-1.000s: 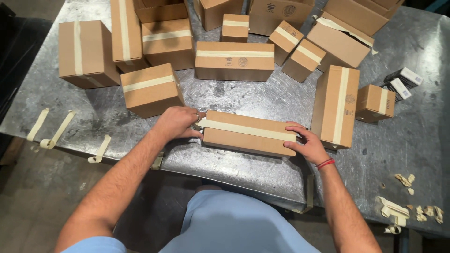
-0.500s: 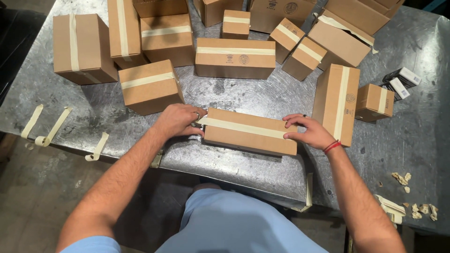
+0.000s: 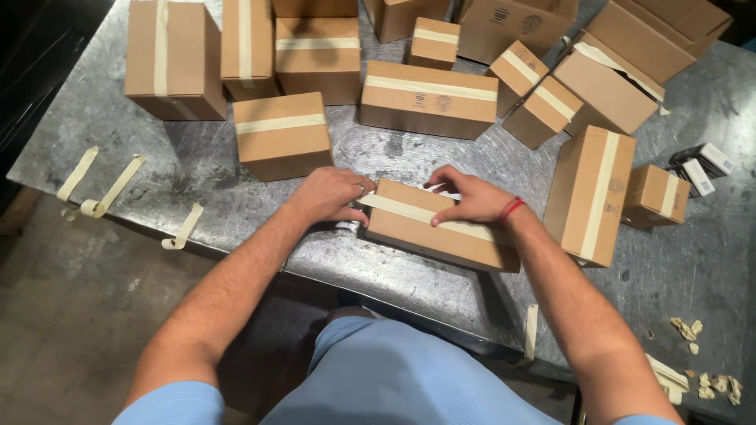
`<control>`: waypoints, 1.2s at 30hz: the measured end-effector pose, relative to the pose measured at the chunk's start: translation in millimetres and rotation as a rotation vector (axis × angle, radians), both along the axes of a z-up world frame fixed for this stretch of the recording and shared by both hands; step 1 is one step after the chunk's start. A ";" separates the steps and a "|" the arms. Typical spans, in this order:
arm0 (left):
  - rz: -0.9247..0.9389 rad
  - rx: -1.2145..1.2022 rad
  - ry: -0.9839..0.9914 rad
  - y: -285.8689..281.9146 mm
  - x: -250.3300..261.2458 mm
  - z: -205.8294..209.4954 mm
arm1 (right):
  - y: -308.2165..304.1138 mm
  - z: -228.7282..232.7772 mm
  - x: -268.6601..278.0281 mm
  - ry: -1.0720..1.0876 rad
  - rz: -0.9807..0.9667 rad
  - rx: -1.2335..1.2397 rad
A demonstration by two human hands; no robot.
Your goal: The person applies tape to several cardboard boxes on a metal workbench by hand, using a roll of tape to secure the flaps of boxes of various sizes and shapes.
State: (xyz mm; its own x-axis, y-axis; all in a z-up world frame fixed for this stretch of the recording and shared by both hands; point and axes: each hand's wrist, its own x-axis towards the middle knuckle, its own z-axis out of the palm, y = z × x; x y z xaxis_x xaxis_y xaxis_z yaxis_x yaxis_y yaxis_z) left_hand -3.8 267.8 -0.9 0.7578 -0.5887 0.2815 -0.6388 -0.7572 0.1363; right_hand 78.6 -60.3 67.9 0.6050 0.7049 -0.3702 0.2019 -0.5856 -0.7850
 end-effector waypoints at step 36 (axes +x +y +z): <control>0.342 -0.185 0.965 -5.5 -1.5 60.4 | 116.7 -25.9 -20.3 -0.660 0.302 -0.139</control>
State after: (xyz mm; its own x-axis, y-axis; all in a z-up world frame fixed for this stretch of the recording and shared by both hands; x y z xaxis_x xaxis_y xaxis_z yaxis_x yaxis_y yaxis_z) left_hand -5.4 262.3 59.5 0.8272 -0.3090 -0.4693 0.0488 -0.7926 0.6078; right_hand 58.3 56.4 42.0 0.5196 0.8492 -0.0945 0.7748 -0.5149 -0.3669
